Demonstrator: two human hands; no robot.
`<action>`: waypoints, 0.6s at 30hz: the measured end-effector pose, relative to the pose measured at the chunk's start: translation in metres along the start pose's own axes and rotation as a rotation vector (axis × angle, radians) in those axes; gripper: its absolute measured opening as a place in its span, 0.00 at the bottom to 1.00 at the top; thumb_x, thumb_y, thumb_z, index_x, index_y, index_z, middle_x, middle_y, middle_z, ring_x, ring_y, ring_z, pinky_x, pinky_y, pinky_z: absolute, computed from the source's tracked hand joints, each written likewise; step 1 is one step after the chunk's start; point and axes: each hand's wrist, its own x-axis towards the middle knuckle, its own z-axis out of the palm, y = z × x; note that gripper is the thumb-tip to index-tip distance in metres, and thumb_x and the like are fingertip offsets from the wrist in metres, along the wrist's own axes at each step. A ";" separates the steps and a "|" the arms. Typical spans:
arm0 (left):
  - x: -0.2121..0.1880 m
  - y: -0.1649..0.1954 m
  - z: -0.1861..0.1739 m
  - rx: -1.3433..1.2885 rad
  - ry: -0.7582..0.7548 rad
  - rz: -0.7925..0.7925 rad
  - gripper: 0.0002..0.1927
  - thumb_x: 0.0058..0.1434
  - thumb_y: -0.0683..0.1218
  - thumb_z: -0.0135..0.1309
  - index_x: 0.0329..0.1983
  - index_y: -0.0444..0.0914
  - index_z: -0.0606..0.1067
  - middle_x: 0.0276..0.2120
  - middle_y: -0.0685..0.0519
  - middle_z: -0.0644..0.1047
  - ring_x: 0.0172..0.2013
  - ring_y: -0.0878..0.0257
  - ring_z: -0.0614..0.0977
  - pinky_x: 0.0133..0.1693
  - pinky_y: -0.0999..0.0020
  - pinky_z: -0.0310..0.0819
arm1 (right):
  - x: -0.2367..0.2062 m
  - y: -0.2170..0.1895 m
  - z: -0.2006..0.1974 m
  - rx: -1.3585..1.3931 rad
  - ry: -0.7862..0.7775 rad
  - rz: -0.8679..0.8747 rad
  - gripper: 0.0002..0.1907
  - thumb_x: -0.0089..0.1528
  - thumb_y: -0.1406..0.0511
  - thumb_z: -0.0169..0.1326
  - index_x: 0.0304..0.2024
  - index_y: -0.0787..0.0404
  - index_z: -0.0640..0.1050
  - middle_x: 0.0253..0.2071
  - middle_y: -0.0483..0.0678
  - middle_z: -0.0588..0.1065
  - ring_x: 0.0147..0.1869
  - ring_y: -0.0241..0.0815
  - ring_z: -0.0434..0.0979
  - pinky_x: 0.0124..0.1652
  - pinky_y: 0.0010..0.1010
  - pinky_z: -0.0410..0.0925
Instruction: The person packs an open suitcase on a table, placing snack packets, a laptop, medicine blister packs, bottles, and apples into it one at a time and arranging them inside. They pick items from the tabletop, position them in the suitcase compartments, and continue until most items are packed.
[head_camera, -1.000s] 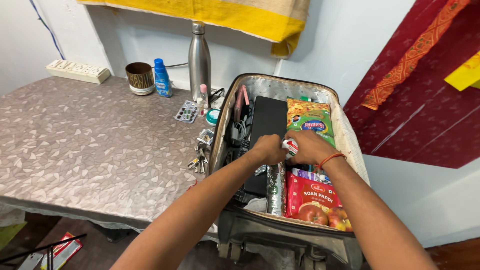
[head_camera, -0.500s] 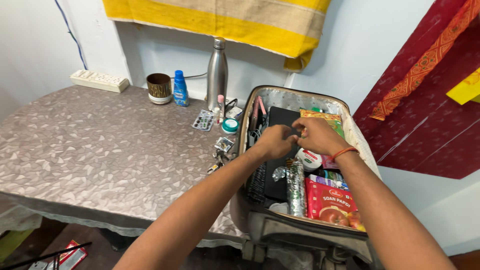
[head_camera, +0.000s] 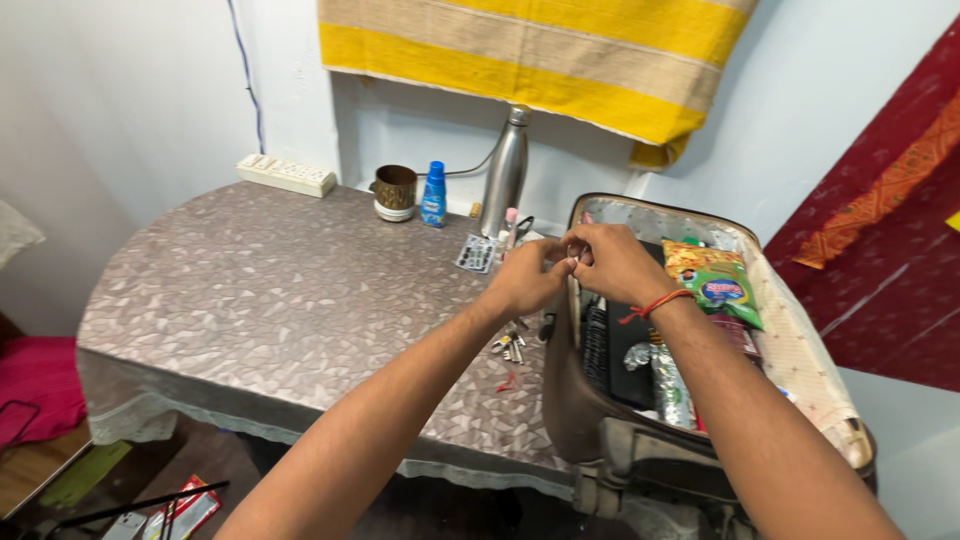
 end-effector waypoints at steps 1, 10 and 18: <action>-0.004 -0.004 -0.009 0.031 0.007 -0.002 0.21 0.63 0.52 0.55 0.52 0.33 0.77 0.47 0.42 0.82 0.50 0.50 0.83 0.54 0.58 0.74 | 0.003 -0.008 0.005 0.014 -0.007 0.003 0.16 0.53 0.70 0.57 0.45 0.64 0.82 0.33 0.55 0.81 0.35 0.44 0.83 0.42 0.35 0.75; -0.048 -0.046 -0.077 0.091 0.042 -0.139 0.23 0.62 0.54 0.56 0.53 0.33 0.77 0.49 0.41 0.81 0.50 0.48 0.83 0.53 0.56 0.74 | 0.027 -0.071 0.067 0.069 -0.049 -0.074 0.19 0.51 0.72 0.57 0.46 0.64 0.81 0.39 0.55 0.82 0.41 0.50 0.84 0.43 0.39 0.74; -0.073 -0.105 -0.105 0.072 0.070 -0.191 0.23 0.60 0.52 0.56 0.55 0.33 0.76 0.49 0.40 0.81 0.51 0.47 0.82 0.53 0.56 0.75 | 0.044 -0.087 0.140 0.173 -0.125 -0.014 0.19 0.51 0.74 0.56 0.46 0.64 0.80 0.37 0.55 0.82 0.41 0.49 0.85 0.43 0.36 0.75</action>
